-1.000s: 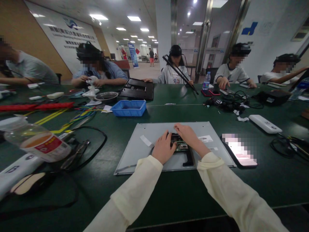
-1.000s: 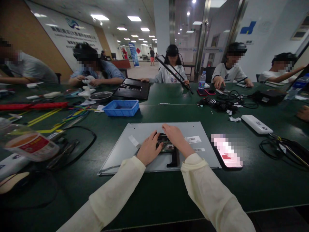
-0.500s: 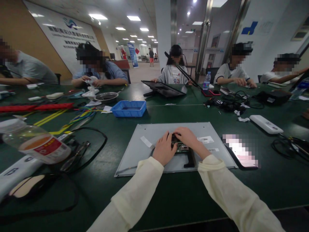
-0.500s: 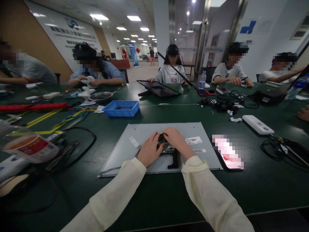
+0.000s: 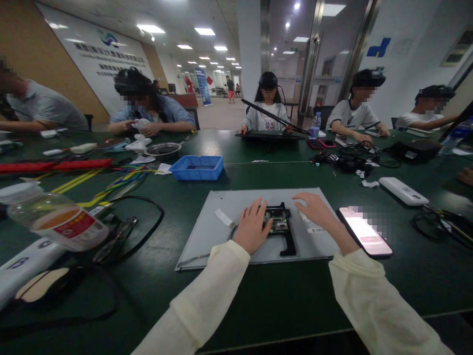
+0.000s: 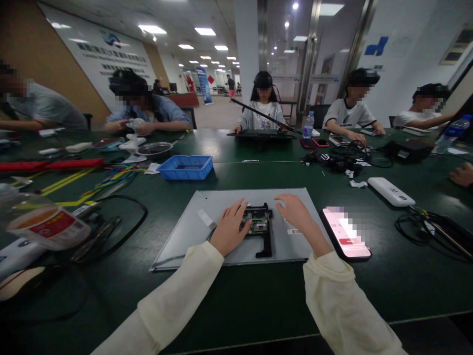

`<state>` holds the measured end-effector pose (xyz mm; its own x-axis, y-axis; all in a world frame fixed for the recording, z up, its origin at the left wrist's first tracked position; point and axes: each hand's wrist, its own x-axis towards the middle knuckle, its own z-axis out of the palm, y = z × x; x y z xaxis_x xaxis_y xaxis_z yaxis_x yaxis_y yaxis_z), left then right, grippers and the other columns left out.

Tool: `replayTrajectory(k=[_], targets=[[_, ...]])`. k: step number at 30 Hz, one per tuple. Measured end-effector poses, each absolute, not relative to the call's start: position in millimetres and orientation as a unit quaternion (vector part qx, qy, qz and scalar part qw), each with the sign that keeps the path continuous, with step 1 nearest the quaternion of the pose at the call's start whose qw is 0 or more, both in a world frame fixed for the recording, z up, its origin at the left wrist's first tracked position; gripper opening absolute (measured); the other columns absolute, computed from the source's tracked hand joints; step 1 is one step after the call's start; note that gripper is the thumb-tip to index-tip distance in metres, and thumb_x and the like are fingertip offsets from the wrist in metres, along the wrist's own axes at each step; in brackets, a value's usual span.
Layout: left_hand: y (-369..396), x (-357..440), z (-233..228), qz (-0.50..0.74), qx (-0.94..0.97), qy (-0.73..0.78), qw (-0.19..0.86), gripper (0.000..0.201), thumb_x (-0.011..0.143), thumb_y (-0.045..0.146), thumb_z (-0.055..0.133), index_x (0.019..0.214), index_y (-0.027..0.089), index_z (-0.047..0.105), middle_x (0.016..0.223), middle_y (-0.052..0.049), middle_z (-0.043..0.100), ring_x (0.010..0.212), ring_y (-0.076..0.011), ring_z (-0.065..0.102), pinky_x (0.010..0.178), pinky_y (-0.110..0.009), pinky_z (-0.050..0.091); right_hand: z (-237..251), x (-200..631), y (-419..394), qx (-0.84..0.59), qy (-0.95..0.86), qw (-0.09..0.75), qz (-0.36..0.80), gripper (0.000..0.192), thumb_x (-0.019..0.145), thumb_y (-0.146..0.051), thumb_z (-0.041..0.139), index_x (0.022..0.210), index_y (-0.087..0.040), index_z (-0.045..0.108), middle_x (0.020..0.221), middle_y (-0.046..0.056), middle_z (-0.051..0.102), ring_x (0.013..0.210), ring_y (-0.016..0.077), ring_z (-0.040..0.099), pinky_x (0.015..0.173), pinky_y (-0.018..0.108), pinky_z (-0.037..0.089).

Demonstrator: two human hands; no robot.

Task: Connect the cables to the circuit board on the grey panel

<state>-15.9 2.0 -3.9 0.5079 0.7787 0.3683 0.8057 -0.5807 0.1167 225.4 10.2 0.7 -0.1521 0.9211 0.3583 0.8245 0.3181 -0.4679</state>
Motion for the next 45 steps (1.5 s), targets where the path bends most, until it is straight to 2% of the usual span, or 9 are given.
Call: replayTrajectory(k=[7,14,20,28,32,35,37,40,45], targets=[[-9,-10,9,-0.14,-0.937,-0.317,0.034,0.047,0.096,0.038,0.035,0.139,0.02,0.035,0.149,-0.007,0.035,0.139,-0.0208,0.027,0.115,-0.043,0.019,-32,263,-14,-0.658,-0.693,0.275,0.103,0.033,0.081,-0.025,0.057,0.111,-0.014,0.066,0.114,0.013,0.065,0.104,0.0241,0.06,0.093,0.036,0.044],[-9,-9,8,-0.108,-0.951,-0.29,0.012,0.043,0.096,0.035,0.036,0.137,0.021,0.039,0.144,-0.006,0.043,0.135,-0.019,0.034,0.113,-0.041,0.023,-30,255,-13,-0.66,-0.684,0.281,0.129,0.027,0.078,-0.02,0.059,0.102,-0.015,0.069,0.099,0.01,0.065,0.086,0.0186,0.063,0.084,0.031,0.046],[-11,-9,8,-0.107,-0.95,-0.292,0.005,0.041,0.096,0.033,0.036,0.134,0.021,0.042,0.14,-0.006,0.047,0.133,-0.0195,0.037,0.113,-0.041,0.024,-27,249,-16,-0.645,-0.688,0.303,0.136,0.012,0.076,-0.017,0.057,0.083,-0.017,0.068,0.092,0.007,0.065,0.083,0.017,0.062,0.079,0.029,0.046],[-10,-9,8,-0.11,-0.952,-0.287,0.005,0.039,0.095,0.033,0.038,0.132,0.021,0.044,0.135,-0.006,0.052,0.126,-0.0198,0.045,0.109,-0.04,0.029,-26,244,-16,-0.639,-0.666,0.34,0.182,0.019,0.076,-0.018,0.057,0.093,-0.018,0.064,0.082,0.005,0.069,0.076,0.0171,0.064,0.071,0.029,0.047],[-11,-9,10,-0.11,-0.952,-0.285,0.012,0.039,0.095,0.033,0.039,0.131,0.022,0.044,0.133,-0.006,0.053,0.125,-0.0191,0.047,0.109,-0.04,0.029,-24,240,-17,-0.603,-0.651,0.388,0.25,0.016,0.077,-0.025,0.058,0.089,-0.018,0.067,0.081,0.005,0.07,0.074,0.017,0.065,0.07,0.03,0.048],[-11,-9,10,-0.108,-0.952,-0.285,0.018,0.039,0.095,0.033,0.039,0.131,0.022,0.044,0.132,-0.007,0.054,0.124,-0.0193,0.047,0.109,-0.04,0.028,-22,236,-19,-0.559,-0.635,0.409,0.342,0.027,0.078,-0.03,0.059,0.1,-0.017,0.064,0.078,0.004,0.07,0.066,0.0149,0.062,0.062,0.027,0.048],[-12,-9,11,-0.108,-0.952,-0.285,0.021,0.039,0.095,0.033,0.039,0.131,0.022,0.044,0.132,-0.007,0.054,0.124,-0.0197,0.047,0.109,-0.041,0.028,-21,233,-20,-0.542,-0.63,0.409,0.378,0.027,0.077,-0.032,0.06,0.099,-0.017,0.064,0.078,0.003,0.07,0.064,0.0136,0.061,0.059,0.026,0.047],[-12,-8,11,-0.11,-0.952,-0.285,0.025,0.039,0.095,0.033,0.039,0.132,0.021,0.044,0.132,-0.006,0.054,0.123,-0.0205,0.048,0.109,-0.042,0.027,-19,227,-21,-0.529,-0.635,0.406,0.389,0.02,0.076,-0.033,0.061,0.086,-0.016,0.066,0.077,0.003,0.068,0.067,0.0128,0.06,0.061,0.024,0.046],[-15,-5,12,-0.112,-0.956,-0.271,0.022,0.04,0.095,0.032,0.039,0.134,0.021,0.041,0.135,-0.007,0.051,0.126,-0.0215,0.044,0.109,-0.041,0.027,-16,217,-24,-0.526,-0.629,0.408,0.403,0.022,0.074,-0.033,0.062,0.084,-0.015,0.069,0.078,0.004,0.069,0.068,0.0142,0.062,0.063,0.025,0.047]])
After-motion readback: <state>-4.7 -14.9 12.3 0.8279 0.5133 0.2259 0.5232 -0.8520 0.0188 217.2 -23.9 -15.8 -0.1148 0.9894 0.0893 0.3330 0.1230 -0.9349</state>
